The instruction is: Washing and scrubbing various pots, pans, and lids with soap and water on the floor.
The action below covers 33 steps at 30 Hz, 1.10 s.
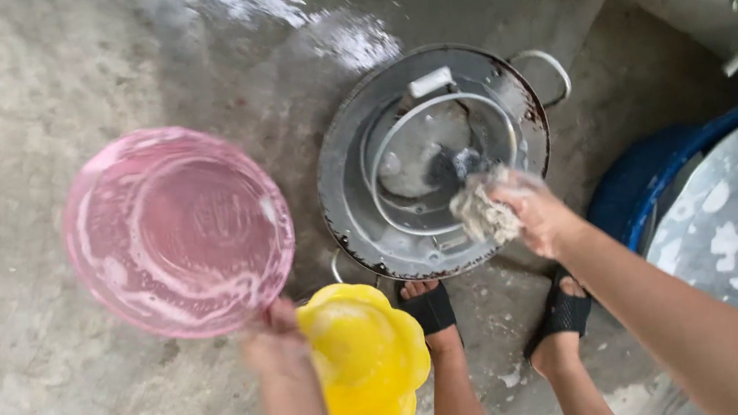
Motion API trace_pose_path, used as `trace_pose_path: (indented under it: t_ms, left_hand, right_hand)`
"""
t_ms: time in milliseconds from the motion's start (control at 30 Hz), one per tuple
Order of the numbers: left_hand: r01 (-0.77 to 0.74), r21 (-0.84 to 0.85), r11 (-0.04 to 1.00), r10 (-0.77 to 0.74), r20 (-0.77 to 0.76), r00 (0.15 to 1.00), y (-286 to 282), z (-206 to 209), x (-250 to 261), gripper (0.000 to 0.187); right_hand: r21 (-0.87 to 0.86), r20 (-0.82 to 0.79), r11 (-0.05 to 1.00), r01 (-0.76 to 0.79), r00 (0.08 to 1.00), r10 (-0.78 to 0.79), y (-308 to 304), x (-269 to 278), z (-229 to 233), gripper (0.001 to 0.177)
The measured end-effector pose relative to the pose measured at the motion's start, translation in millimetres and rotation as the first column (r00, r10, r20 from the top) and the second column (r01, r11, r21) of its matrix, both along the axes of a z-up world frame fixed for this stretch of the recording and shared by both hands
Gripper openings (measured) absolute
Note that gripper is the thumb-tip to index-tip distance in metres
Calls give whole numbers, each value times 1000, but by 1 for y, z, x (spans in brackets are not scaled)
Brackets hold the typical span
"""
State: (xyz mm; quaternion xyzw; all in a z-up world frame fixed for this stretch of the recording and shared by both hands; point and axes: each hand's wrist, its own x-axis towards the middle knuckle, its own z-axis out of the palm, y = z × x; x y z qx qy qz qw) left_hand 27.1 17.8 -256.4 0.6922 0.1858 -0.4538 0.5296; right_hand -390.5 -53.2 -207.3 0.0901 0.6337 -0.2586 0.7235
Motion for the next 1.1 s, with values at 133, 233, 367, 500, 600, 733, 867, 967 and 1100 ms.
trace_pose_path:
  t_ms: [133, 233, 367, 500, 600, 733, 867, 967, 1100]
  left_hand:
    - [78, 282, 956, -107, 86, 991, -24, 46, -138, 28]
    - [336, 277, 900, -348, -6, 938, -30, 33, -222, 27]
    - [352, 283, 892, -333, -113, 936, 5, -47, -277, 24]
    - [531, 501, 683, -377, -380, 844, -10, -43, -293, 33]
    - [412, 325, 851, -346, -243, 906, 28, -71, -286, 37]
    - [345, 228, 911, -329, -106, 938, 41, -41, -275, 33]
    - [331, 156, 931, -329, -42, 943, 8, 44, -285, 23]
    - [351, 183, 918, -370, 79, 926, -18, 82, -300, 16]
    - [551, 102, 828, -519, 508, 687, 6, 63, -296, 19]
  right_hand:
    - [-231, -143, 973, -14, 989, -20, 1, -16, -18, 44]
    - [-180, -201, 983, -28, 980, -9, 12, -28, -36, 37]
    - [-432, -264, 882, -188, 961, 76, 27, -46, -55, 21]
    - [-48, -787, 450, -891, 311, 532, -16, -39, -18, 39]
    - [259, -743, -87, -962, -256, 618, -2, -34, -74, 70]
    - [282, -682, -189, -941, -335, 650, 9, -15, -71, 20]
    - [164, -545, 59, -985, -41, 837, 24, -30, -1, 35]
    - [-36, -542, 479, -877, 420, 728, 64, -58, -2, 49]
    - [-91, -228, 941, -325, 927, 298, 119, -97, -12, 58]
